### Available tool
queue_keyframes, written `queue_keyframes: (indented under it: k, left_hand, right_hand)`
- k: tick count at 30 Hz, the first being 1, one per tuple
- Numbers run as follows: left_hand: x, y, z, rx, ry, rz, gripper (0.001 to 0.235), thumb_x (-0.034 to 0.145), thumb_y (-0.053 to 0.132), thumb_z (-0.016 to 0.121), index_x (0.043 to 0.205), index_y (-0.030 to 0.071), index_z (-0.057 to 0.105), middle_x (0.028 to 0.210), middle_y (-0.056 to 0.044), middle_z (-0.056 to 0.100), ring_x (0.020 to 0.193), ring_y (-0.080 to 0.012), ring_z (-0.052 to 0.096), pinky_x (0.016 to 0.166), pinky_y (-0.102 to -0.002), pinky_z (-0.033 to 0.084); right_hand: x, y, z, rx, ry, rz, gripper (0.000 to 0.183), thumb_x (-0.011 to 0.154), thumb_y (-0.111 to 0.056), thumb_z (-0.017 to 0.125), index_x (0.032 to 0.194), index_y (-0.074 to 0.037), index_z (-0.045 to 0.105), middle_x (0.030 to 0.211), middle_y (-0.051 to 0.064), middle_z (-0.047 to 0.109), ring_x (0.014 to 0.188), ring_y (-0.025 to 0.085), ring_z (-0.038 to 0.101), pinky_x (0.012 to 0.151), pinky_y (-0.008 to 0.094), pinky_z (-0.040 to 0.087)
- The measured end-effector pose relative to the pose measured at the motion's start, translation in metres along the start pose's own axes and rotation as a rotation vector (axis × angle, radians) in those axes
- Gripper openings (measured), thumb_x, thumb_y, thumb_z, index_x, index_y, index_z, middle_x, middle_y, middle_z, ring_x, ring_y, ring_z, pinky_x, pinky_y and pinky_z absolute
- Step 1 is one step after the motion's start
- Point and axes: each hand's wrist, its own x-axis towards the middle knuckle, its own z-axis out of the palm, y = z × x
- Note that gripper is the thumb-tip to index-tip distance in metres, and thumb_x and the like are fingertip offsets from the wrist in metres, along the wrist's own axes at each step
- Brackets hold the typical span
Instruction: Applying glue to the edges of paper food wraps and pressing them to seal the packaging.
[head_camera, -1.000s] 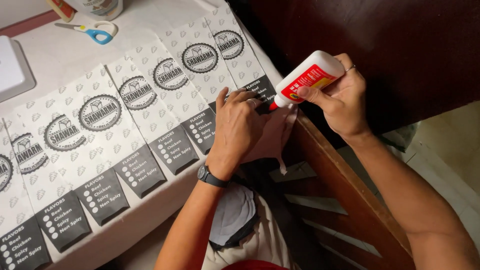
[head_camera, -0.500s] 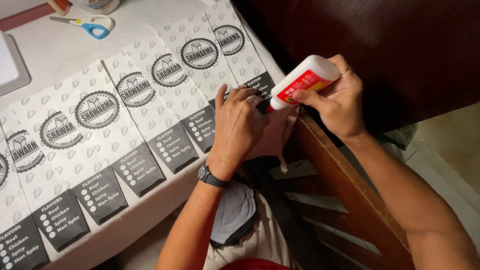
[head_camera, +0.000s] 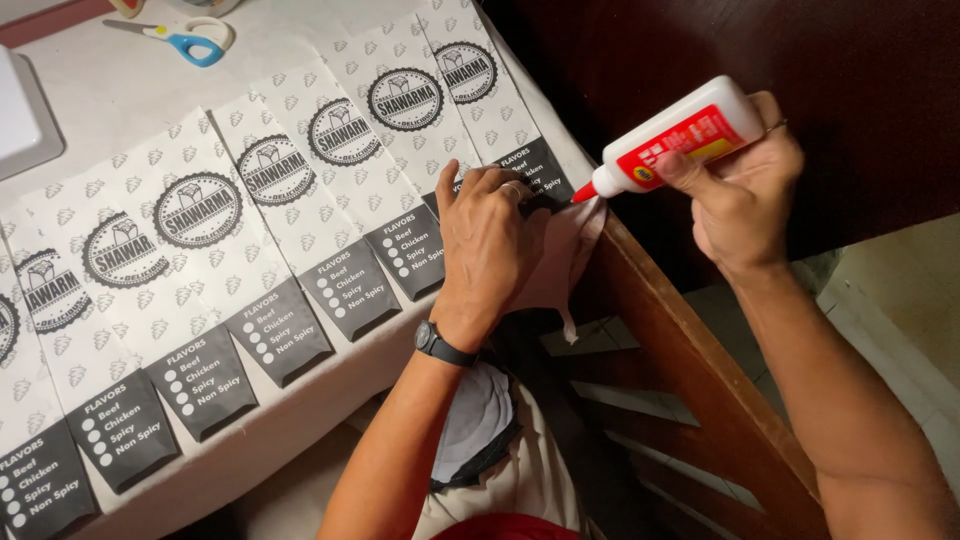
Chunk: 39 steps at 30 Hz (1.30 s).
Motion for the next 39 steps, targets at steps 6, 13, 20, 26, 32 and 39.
queue_keyframes:
  k: [6,13,20,26,32,39]
  left_hand:
    - [0.003,0.002,-0.003,-0.021,-0.018,-0.035,0.025,0.088,0.007,0.054,0.077,0.013,0.075,0.088,-0.003,0.071,0.090,-0.0261,0.062,0.114,-0.051,0.030]
    - [0.004,-0.004,-0.004,-0.040,-0.079,-0.040,0.029,0.087,0.002,0.052,0.088,0.010,0.079,0.098,-0.003,0.074,0.094,-0.0278,0.060,0.116,-0.052,0.029]
    - [0.005,-0.010,-0.001,-0.036,-0.069,0.018,0.028,0.088,0.003,0.050,0.086,0.011,0.077,0.098,-0.004,0.071,0.093,-0.0281,0.060,0.112,-0.051,0.032]
    - [0.009,-0.017,0.004,-0.069,-0.110,0.021,0.008,0.083,0.005,0.068,0.082,0.006,0.075,0.090,-0.007,0.068,0.094,-0.0280,0.061,0.108,-0.054,0.039]
    - [0.011,-0.017,-0.013,-0.107,-0.057,0.162,0.019,0.077,-0.009,0.053,0.079,0.003,0.068,0.091,-0.011,0.064,0.088,-0.0331,0.046,0.076,-0.042,0.042]
    - [-0.003,-0.035,-0.070,0.044,-0.083,0.037,0.012,0.093,0.010,0.067,0.084,0.009,0.076,0.090,-0.011,0.066,0.086,-0.0337,0.050,0.070,-0.049,0.041]
  right_hand:
    - [-0.009,0.009,0.018,-0.103,-0.092,0.016,0.044,0.086,-0.009,0.088,0.105,-0.007,0.049,0.095,0.006,0.060,0.088,0.014,0.059,0.082,0.029,0.059]
    - [-0.009,0.008,0.022,-0.103,-0.111,0.042,0.042,0.086,-0.011,0.088,0.104,-0.008,0.050,0.094,0.007,0.064,0.087,0.015,0.063,0.082,0.030,0.061]
    - [-0.006,0.018,0.008,-0.022,-0.042,0.064,0.044,0.085,-0.007,0.088,0.106,-0.007,0.050,0.099,0.005,0.058,0.093,0.016,0.062,0.086,0.032,0.063]
    - [-0.010,0.037,0.022,-0.037,0.000,0.024,0.049,0.077,-0.002,0.095,0.108,-0.004,0.057,0.096,0.010,0.067,0.097,0.017,0.068,0.088,0.037,0.059]
    - [0.006,0.013,-0.009,0.037,0.073,0.110,0.048,0.086,-0.004,0.088,0.117,-0.007,0.052,0.105,0.009,0.061,0.097,0.020,0.064,0.082,0.041,0.066]
    - [0.033,-0.041,0.021,0.141,0.080,0.089,0.033,0.092,-0.016,0.091,0.099,-0.010,0.059,0.096,0.002,0.060,0.089,0.017,0.064,0.074,0.047,0.065]
